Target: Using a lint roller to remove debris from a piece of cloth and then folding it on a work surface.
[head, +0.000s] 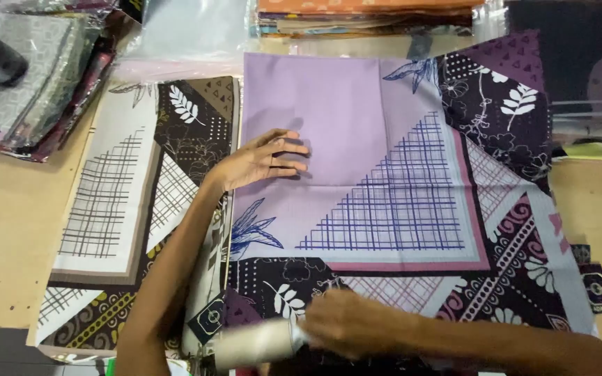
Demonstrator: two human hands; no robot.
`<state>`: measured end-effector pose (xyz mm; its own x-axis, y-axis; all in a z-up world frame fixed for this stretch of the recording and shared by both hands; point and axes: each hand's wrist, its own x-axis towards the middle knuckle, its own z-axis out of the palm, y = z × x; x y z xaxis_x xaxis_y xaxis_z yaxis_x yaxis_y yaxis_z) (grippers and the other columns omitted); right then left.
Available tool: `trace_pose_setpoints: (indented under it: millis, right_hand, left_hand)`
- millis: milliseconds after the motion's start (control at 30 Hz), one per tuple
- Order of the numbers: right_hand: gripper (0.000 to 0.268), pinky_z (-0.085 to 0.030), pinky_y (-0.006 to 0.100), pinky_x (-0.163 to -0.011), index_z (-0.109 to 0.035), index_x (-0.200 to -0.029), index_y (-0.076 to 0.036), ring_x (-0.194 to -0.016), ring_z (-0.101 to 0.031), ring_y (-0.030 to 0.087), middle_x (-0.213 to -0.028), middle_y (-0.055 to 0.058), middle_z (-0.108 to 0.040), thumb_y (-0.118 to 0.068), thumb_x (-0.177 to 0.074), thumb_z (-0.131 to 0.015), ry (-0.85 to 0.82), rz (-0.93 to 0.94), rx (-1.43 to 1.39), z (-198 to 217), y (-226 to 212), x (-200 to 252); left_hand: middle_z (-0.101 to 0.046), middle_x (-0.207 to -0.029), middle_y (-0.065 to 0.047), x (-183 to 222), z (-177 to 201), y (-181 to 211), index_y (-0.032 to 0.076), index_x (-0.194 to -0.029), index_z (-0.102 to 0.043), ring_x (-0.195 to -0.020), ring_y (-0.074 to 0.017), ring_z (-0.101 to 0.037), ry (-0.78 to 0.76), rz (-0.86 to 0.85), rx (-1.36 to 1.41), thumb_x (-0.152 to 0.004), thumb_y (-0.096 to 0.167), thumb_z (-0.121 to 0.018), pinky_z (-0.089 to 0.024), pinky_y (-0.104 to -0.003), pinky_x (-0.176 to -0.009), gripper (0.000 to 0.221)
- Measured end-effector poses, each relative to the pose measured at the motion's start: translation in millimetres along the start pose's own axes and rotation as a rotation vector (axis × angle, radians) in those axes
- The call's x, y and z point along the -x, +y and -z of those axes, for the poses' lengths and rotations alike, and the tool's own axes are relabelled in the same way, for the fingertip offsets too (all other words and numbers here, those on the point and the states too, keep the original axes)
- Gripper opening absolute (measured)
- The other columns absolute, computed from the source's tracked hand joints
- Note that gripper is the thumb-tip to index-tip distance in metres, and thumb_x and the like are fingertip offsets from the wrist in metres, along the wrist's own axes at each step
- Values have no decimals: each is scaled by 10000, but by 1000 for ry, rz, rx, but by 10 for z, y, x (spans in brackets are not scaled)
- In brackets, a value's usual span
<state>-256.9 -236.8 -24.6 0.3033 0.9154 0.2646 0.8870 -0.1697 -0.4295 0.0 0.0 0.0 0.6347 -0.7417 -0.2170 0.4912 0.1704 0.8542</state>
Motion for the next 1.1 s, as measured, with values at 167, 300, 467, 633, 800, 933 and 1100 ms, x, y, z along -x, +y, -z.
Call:
trace_pose_setpoints:
  millis: [167,300,467,633,800,933,1100]
  right_hand:
    - [67,-471,303,-583,-615,-1023,-36,-664,-551,170,-786,51,-600,-86,-1002,-576,-39,59,17,257,205,-153]
    - [257,-611,346,-628,-653,-1160,96,-720,-678,252,-878,155,-706,-116,-1030,-588,283,-239,153,350,771,-95]
    - [175,-451,330,-638,-584,-943,-123,-708,-535,195,-812,33,-520,-231,-1057,-505,71,-188,267,-55,554,48]
    - [251,-442,369,-689,-577,-975,-87,-796,-562,236,-863,37,-535,-277,-1114,-490,39,112,-37,67,76,26]
    - [239,-369,331,-566,-555,-820,-140,-599,-443,210,-726,-16,-420,-233,-1019,-462,191,48,95,340,944,82]
    - [329,-523,372,-698,-653,-1029,-83,-777,-646,239,-865,70,-609,-302,-1071,-411,174,-265,276,596,1204,256]
    - [334,-441,307,-541,-612,-843,-125,-566,-490,167,-662,-25,-457,-288,-1064,-422,97,-209,149,340,763,295]
  left_hand:
    - [-563,-1452,-273,-23,31,-16,31,-1453,-410,-1227,-427,-650,-22,-4,2,-980,248,-608,-549,-488,-1087,557]
    - [-609,-1441,-228,27,-149,99,48,-1442,-438,-1182,-387,-701,68,16,-181,-959,340,-581,-582,-464,-1058,582]
    - [-543,-1462,-285,9,-83,-6,42,-1469,-414,-1218,-433,-662,52,-35,-130,-1045,311,-543,-569,-455,-1044,518]
    - [-550,-1438,-251,18,-128,-8,51,-1478,-410,-1173,-398,-691,53,-16,-132,-1034,266,-572,-592,-427,-1008,520]
    - [-622,-1287,-235,-49,-201,-65,64,-1332,-559,-938,-380,-776,83,-134,-414,-995,53,-627,-688,-414,-800,343]
    - [-658,-1223,-190,64,-347,23,48,-1305,-585,-904,-301,-777,180,-148,-470,-995,79,-591,-677,-382,-788,312]
    - [-607,-1299,-270,-2,-243,25,32,-1381,-523,-981,-405,-771,112,-134,-457,-986,75,-598,-652,-456,-870,405]
